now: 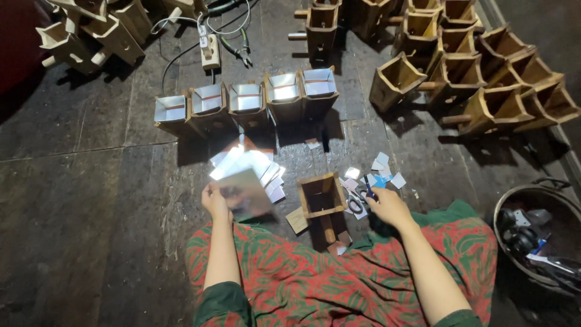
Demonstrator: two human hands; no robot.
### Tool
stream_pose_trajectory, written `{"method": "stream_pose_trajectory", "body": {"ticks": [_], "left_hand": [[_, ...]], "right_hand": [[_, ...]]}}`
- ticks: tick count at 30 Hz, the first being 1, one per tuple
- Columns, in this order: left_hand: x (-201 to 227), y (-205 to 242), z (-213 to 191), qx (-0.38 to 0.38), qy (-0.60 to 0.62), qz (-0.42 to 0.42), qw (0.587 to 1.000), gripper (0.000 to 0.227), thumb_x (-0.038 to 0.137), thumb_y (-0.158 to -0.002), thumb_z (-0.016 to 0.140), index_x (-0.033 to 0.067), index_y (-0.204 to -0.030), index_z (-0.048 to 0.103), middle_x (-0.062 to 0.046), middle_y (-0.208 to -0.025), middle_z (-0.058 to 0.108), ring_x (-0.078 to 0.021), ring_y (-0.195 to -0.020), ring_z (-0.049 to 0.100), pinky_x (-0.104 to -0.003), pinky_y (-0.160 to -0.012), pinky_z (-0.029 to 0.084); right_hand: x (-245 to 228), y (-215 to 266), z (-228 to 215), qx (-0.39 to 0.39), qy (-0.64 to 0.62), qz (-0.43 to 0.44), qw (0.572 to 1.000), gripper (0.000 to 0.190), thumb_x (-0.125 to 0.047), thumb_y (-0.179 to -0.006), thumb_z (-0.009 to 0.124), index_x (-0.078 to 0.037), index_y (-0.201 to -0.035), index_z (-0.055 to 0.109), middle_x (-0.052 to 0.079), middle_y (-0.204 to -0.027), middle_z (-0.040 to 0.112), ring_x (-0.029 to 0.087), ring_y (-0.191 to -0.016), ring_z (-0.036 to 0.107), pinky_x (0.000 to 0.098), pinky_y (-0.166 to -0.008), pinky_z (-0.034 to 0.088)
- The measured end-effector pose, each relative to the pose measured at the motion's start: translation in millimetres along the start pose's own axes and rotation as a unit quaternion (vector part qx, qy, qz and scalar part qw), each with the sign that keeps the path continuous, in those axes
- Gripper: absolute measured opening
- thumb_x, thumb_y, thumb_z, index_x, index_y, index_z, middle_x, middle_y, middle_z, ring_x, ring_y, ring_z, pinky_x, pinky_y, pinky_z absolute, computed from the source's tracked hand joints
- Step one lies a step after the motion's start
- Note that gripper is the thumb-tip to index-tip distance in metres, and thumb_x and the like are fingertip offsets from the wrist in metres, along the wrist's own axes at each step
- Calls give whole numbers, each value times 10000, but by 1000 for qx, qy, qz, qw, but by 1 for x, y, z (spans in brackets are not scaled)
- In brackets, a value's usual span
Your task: The person marks a sheet of silver lining material with a pencil and then cuts it into specific shapes using shears.
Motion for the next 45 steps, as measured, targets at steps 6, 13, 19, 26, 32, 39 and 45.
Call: {"method": "stream_pose_trajectory", "body": {"ticks": [6, 13, 19, 26, 32, 39, 45], "left_hand": [[14, 23, 1, 54, -354, 94, 929, 903, 424, -930, 794, 95, -1561, 239, -290, -1534, 232, -453, -1471, 253, -544, -1236, 89], [80, 123, 37, -113, -532, 141, 827, 1375, 794, -658, 778, 55, -1620, 130, -382, -1606, 153, -545, -1500, 167, -664, -1193, 225], [83, 116, 36, -141, -608, 248, 741, 1333, 885, -526, 750, 137, -1563, 371, -251, -1658, 279, -437, -1550, 211, -657, -1196, 154], [111, 112, 41, -182, -619, 252, 722, 1307, 811, -474, 838, 142, -1512, 407, -163, -1531, 433, -393, -1463, 350, -704, -1124, 253], [73, 87, 38, -113, -588, 325, 732, 1284, 751, -422, 863, 170, -1474, 410, -144, -1343, 449, -366, -1289, 445, -640, -1000, 360], [51, 71, 29, -29, -595, 407, 692, 1257, 747, -386, 844, 209, -1450, 445, -49, -1224, 459, -257, -1134, 511, -461, -928, 378], [65, 85, 22, 30, -600, 397, 693, 983, 480, -565, 939, 173, -1396, 513, -65, -1252, 469, -255, -1005, 572, -435, -900, 376]], "right_hand": [[-15, 7, -12, 11, -26, 24, 999, 446, -287, -1003, 610, -21, -1357, 660, 223, -1213, 744, 371, -1161, 705, 517, -931, 570], [-7, 1, -1, 0, -25, 12, 1000, 383, -272, -984, 613, -64, -1297, 691, 190, -1122, 773, 365, -1093, 732, 510, -894, 589], [-8, -3, 1, -5, -47, -9, 999, 337, -237, -970, 622, -58, -1243, 708, 221, -1113, 772, 404, -1088, 725, 522, -888, 586], [5, -12, 13, 4, -57, -34, 998, 309, -226, -942, 652, -41, -1181, 716, 212, -1051, 771, 407, -1045, 727, 511, -874, 586], [2, -9, 11, 6, -84, -51, 995, 278, -215, -933, 654, -41, -1139, 722, 218, -1041, 769, 422, -1044, 717, 517, -881, 578], [6, -12, 15, 12, -77, -64, 995, 246, -246, -930, 663, -65, -1085, 721, 192, -988, 774, 408, -1018, 723, 510, -864, 577], [8, -10, 14, 23, -75, -61, 995, 286, -253, -935, 662, -58, -1137, 719, 185, -980, 782, 376, -973, 748, 482, -834, 589]]}}
Point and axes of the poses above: each hand's wrist, its own y-axis away from the middle knuckle, its own z-axis out of the palm, x = y × z, the point moved 3 cm from there along -y, towards the middle knuckle
